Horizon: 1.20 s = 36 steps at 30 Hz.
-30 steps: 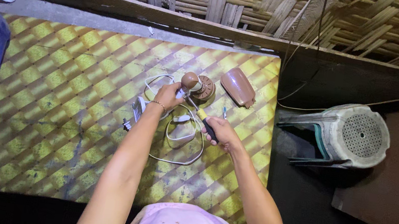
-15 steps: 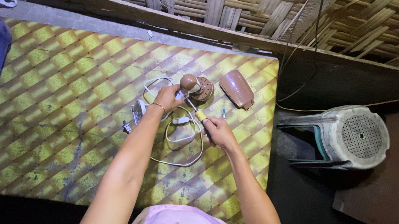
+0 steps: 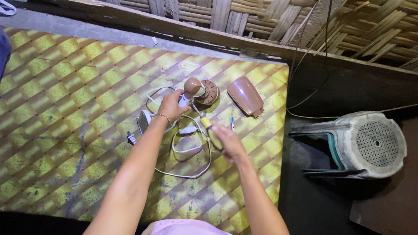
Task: The person disassembles a small electric fan on a low table, pulling the blade assembly off the motor shaft and setting the blades aside. They then hold the fan motor housing and use a screwdriver to work on its fasteners.
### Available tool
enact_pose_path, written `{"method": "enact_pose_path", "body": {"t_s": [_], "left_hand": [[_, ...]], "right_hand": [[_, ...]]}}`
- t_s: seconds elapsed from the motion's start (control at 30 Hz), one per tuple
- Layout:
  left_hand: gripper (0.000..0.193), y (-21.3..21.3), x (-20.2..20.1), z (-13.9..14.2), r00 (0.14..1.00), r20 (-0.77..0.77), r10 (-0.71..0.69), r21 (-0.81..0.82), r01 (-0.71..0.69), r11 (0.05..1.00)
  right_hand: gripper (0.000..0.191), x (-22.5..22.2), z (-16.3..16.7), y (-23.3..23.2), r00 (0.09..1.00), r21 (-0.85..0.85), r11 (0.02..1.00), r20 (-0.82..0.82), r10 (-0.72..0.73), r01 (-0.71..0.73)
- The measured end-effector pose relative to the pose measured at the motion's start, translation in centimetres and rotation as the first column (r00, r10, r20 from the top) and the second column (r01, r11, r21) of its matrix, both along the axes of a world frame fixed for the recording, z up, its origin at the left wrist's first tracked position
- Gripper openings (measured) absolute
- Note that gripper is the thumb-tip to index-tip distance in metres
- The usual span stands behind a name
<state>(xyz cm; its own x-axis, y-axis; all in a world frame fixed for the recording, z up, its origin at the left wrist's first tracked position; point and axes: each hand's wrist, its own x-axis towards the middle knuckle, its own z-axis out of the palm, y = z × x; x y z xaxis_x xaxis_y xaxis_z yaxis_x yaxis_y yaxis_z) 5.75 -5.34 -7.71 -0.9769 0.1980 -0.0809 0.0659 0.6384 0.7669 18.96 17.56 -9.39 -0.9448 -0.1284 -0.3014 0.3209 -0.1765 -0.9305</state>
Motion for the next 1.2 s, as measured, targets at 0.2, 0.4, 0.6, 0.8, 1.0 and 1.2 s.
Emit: {"method": "enact_pose_path", "body": {"t_s": [0.2, 0.4, 0.6, 0.8, 1.0, 1.2], "left_hand": [[0.057, 0.2, -0.2, 0.1, 1.000, 0.024, 0.017, 0.030, -0.018, 0.999], [0.054, 0.2, 0.0, 0.0, 1.000, -0.018, 0.012, 0.040, -0.011, 0.999], [0.054, 0.3, -0.1, 0.0, 1.000, 0.009, 0.017, 0.044, -0.017, 0.999], [0.053, 0.3, -0.2, 0.0, 1.000, 0.016, 0.001, 0.049, -0.002, 0.999], [0.053, 0.3, -0.2, 0.0, 1.000, 0.029, 0.009, 0.057, -0.011, 0.998], [0.056, 0.1, 0.2, -0.4, 0.999, 0.027, 0.020, 0.071, -0.022, 0.997]], "right_hand": [[0.045, -0.9, 0.2, 1.2, 0.817, -0.552, 0.755, 0.575, 0.038, 0.354], [0.031, -1.5, 0.1, 1.7, 0.881, -0.371, 0.919, 0.470, 0.058, 0.137], [0.030, -0.4, 0.7, 0.8, 0.941, -0.208, 0.978, 0.334, 0.053, 0.018], [0.030, -0.6, 1.3, 0.9, 0.960, 0.010, 0.996, 0.267, 0.082, -0.088], [0.041, -0.5, 1.5, 1.1, 0.990, 0.365, 0.921, 0.033, 0.134, -0.137], [0.051, 0.3, 2.6, 0.8, 0.909, 0.725, 0.673, -0.368, 0.197, 0.148]]}}
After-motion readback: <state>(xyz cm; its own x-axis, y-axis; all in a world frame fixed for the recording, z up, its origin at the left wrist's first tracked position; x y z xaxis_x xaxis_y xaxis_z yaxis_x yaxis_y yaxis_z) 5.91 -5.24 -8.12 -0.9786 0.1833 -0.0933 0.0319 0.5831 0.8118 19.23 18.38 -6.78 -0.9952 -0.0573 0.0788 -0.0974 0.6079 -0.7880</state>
